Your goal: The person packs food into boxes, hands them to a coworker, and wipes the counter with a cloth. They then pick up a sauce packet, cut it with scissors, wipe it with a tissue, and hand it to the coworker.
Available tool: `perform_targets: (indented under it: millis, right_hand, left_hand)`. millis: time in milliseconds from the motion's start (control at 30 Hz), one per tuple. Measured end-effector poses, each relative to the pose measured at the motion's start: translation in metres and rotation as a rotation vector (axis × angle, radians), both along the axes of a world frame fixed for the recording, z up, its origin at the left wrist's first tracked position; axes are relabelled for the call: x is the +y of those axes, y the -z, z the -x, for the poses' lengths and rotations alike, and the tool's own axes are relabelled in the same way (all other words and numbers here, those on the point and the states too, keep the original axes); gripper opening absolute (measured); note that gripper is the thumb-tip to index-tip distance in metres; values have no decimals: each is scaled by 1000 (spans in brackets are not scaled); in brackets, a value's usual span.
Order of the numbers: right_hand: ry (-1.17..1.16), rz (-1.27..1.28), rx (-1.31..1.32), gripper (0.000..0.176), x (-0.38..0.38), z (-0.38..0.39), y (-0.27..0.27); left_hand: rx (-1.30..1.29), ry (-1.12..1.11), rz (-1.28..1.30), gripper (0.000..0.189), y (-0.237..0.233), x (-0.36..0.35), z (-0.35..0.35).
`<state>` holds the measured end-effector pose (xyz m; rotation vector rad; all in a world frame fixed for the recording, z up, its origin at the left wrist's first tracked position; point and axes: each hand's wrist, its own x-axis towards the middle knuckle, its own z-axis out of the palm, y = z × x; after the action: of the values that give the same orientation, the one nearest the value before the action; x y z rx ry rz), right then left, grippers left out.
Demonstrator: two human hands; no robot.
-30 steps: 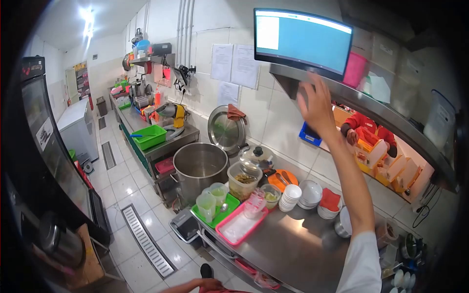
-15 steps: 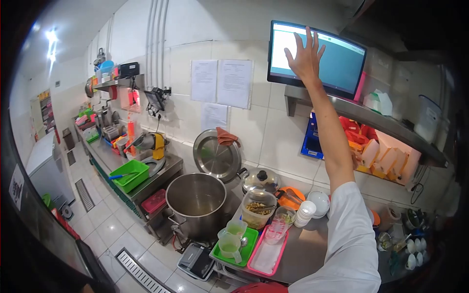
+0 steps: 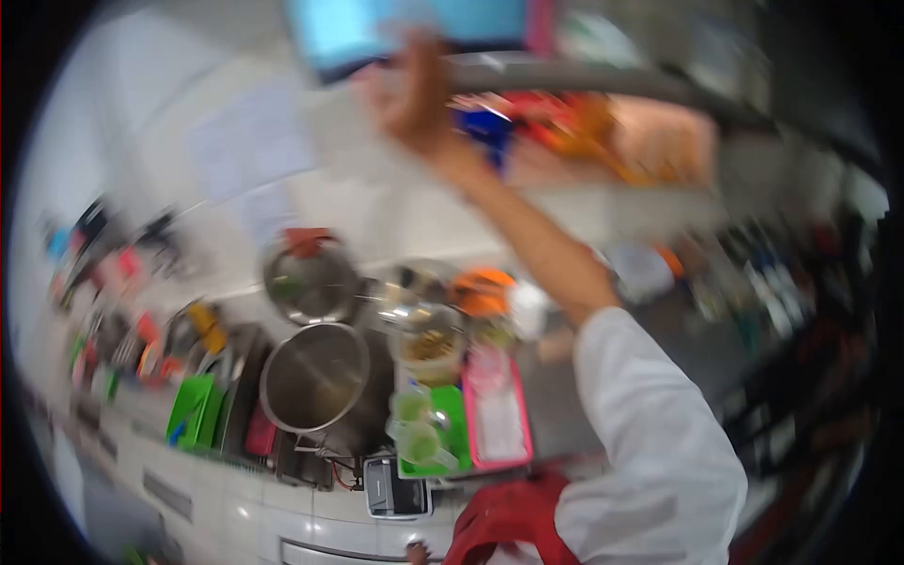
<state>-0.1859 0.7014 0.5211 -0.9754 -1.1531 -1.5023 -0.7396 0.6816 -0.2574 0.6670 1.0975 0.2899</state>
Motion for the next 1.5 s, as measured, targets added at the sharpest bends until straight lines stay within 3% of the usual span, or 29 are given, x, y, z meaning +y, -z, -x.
perform_targets:
  millis: [100, 167, 233, 300, 333, 367, 433, 467, 533, 567, 600, 633, 667, 733, 767, 800, 833, 900, 933, 1033, 1067, 1133, 1200, 1233, 1267, 1333, 1400, 1433, 1500]
  right_hand:
    - [-137, 775, 238, 37, -108, 76, 171]
    - [-302, 673, 515, 29, -146, 119, 289]
    - [-328, 748, 666, 25, -225, 144, 356]
    - [-142, 630, 960, 21, -304, 148, 424]
    - [-153, 678, 1338, 13, -349, 145, 471]
    - [25, 686, 1444, 8, -396, 128, 499]
    - [221, 504, 1542, 11, -491, 91, 526]
    - [253, 460, 1436, 5, -549, 58, 551]
    - [703, 514, 1382, 9, -643, -5, 526]
    - [845, 541, 1269, 10, -701, -48, 532]
    - [983, 640, 1322, 14, -760, -91, 538]
    - [1056, 551, 1334, 11, -808, -130, 537]
    - [1148, 641, 1367, 21, -858, -169, 535]
    - [1449, 736, 1262, 34, -919, -222, 535]
    - [1456, 806, 1239, 38, -937, -240, 535]
    - [1460, 878, 1218, 41, -951, -254, 534]
    - [1463, 949, 1194, 44, -964, -264, 542]
    - [1177, 879, 1248, 44, -991, -275, 572]
    - [1049, 833, 1264, 44, -1008, -279, 586]
    - [1352, 511, 1364, 42, -1027, -267, 615]
    - [1457, 386, 1440, 41, -1018, -253, 604]
    - [1566, 303, 1478, 41, -988, -227, 602]
    - [1626, 351, 1548, 43, -931, -192, 582]
    - [1364, 344, 1683, 47, -896, -168, 561]
    - [1337, 464, 1625, 50, -868, -145, 589]
    - [1135, 556, 1529, 41, -789, -92, 617]
    - [1026, 1057, 1355, 43, -720, -43, 591]
    - [741, 1028, 1393, 46, -690, -23, 588]
    - [562, 1050, 1101, 51, -655, 2, 595]
  left_hand:
    - [367, 676, -339, 23, 10, -20, -44]
    - [346, 955, -378, 21, -1, -34, -69]
    - [329, 1107, -380, 20, -14, -45, -95]
    - [350, 1118, -323, 18, -27, -51, -118]
    - [374, 1096, -288, 18, -34, -57, -129]
    - [395, 1054, -254, 17, -38, -62, -143]
    - [451, 953, -205, 16, -45, -78, -161]
    - [473, 907, -190, 16, -49, -89, -169]
    - [513, 851, -168, 15, -55, -117, -189]
    - [532, 838, -159, 15, -57, -136, -199]
    - [553, 845, -153, 15, -60, -155, -206]
    - [571, 865, -158, 15, -62, -178, -215]
    - [595, 911, -161, 11, -67, -199, -226]
    - [366, 1302, -695, 16, -50, -231, -215]
    - [256, 1532, -1041, 19, -49, -247, -222]
    - [249, 1792, -1411, 19, -57, -266, -232]
    - [232, 1813, -1331, 19, -47, -273, -227]
    - [178, 1846, -1174, 18, -25, -285, -220]
    - [28, 1477, -1108, 19, -56, -306, -231]
    - [392, 1685, -938, 21, -83, -329, -255]
    - [352, 1746, -863, 24, -99, -336, -265]
    - [402, 1500, -724, 25, -112, -348, -266]
    - [402, 1476, -723, 27, -108, -356, -269]
    - [384, 1574, -797, 27, -98, -356, -270]
    - [356, 1666, -877, 28, -84, -360, -276]
    - [379, 1448, -739, 30, -116, -396, -308]
    - [406, 1577, -758, 29, -170, -426, -363]
    - [406, 1636, -777, 29, -184, -438, -382]
    - [152, 1882, -936, 27, -200, -423, -414]
